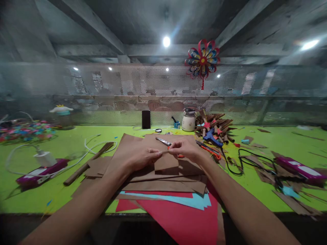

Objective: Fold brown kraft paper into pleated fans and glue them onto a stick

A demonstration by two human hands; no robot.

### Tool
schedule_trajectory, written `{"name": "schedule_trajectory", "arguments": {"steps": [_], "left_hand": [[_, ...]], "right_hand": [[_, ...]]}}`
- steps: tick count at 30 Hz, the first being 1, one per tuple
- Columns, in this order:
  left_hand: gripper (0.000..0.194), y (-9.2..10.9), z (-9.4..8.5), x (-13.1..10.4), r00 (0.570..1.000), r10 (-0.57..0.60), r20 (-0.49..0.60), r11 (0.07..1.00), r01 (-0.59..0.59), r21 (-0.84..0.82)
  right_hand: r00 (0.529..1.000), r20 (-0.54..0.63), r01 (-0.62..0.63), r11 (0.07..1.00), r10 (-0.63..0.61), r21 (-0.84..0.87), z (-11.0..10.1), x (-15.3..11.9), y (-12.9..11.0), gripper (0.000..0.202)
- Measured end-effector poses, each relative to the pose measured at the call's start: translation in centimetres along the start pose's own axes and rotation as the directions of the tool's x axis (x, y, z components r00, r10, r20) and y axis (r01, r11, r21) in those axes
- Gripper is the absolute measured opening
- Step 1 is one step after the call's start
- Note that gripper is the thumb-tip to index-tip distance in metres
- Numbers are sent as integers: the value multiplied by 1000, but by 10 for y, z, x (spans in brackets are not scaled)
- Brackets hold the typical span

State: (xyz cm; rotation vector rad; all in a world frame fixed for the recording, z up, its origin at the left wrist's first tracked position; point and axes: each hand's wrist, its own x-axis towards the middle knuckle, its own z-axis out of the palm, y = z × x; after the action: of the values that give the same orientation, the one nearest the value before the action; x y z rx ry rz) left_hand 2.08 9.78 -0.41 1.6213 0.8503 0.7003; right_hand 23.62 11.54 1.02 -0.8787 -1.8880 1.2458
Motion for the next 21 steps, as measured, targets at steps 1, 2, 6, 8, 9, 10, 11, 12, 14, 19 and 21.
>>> {"name": "schedule_trajectory", "arguments": {"steps": [1, 2, 6, 8, 9, 10, 11, 12, 14, 19, 21], "left_hand": [[40, 0, 0, 0, 1000, 8, 28, 1000, -8, -2], [40, 0, 0, 0, 998, 19, 53, 1000, -18, -11], [39, 2, 0, 0, 994, 53, 100, 998, -48, -48], [39, 2, 0, 0, 993, 64, 101, 997, -59, -50], [39, 3, 1, -1, 993, 63, 98, 997, -59, -47], [39, 4, 1, -1, 994, 63, 91, 997, -59, -44], [38, 4, 1, -1, 995, 63, 80, 997, -60, -41], [37, 5, 1, -1, 996, 67, 66, 997, -64, -35], [35, 6, 1, -1, 997, 72, 29, 997, -72, -22], [35, 4, -1, 1, 1000, 14, -26, 1000, -14, 6], [33, 3, -2, 2, 998, -2, -59, 1000, 2, 0]], "right_hand": [[1000, 4, 0, 1000, 0, 0, 0, 0, 0, 28], [1000, 7, -2, 1000, 2, -2, -1, 0, 0, 28], [1000, 25, -2, 1000, 3, -17, -2, 2, 4, 28], [1000, 29, -1, 1000, 1, -21, -2, 3, 6, 28], [1000, 26, -1, 1000, 2, -23, -2, 4, 6, 27], [1000, 21, -3, 1000, 3, -25, -2, 4, 5, 27], [1000, 16, -4, 1000, 4, -27, -1, 3, 5, 26], [1000, 12, -5, 1000, 5, -28, -1, 3, 3, 26], [1000, 9, -3, 1000, 3, -28, 0, 2, 1, 26], [1000, 6, 4, 1000, -4, 1, 2, 0, -2, 26], [1000, -3, -2, 1000, 3, 16, 4, 0, 0, 27]]}}
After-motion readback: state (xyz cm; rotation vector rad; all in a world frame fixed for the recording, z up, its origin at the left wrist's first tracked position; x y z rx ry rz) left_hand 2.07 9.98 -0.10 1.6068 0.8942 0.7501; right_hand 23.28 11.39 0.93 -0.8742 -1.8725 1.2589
